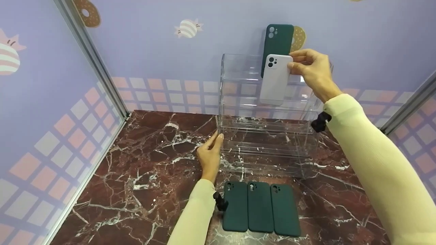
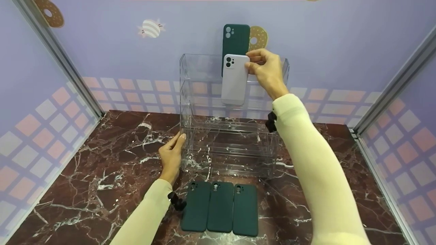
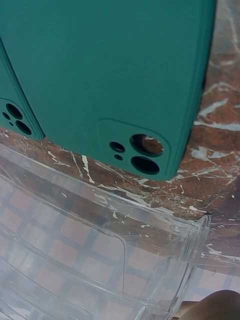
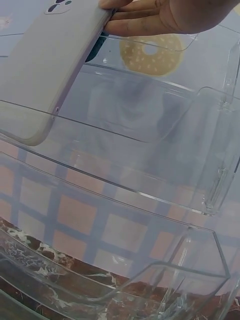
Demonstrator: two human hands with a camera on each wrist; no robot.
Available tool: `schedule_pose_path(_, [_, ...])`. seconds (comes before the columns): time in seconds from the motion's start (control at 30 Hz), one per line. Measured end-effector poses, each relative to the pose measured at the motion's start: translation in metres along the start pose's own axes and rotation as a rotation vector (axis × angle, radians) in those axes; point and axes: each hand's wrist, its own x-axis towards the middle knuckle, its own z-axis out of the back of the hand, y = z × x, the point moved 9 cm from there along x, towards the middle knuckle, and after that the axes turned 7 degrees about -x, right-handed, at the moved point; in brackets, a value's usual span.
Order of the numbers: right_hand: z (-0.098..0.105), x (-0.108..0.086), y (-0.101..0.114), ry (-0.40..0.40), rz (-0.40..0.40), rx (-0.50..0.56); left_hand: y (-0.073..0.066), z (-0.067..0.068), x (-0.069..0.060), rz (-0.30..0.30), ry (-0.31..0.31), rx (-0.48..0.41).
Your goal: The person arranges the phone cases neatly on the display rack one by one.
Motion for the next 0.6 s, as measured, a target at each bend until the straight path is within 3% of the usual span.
schedule_pose_path(0.3, [-0.0019, -0.0031, 0.0032, 0.012, 0.031, -0.038, -0.0008, -0.0003, -0.0012, 0.010, 0.011, -0.009])
schedule_pose_path(0.6, [0.0028, -0.0097, 0.0060, -0.038, 0.101, -0.034, 0.0012, -0.0004, -0.0019, 0.026, 0.029, -0.033])
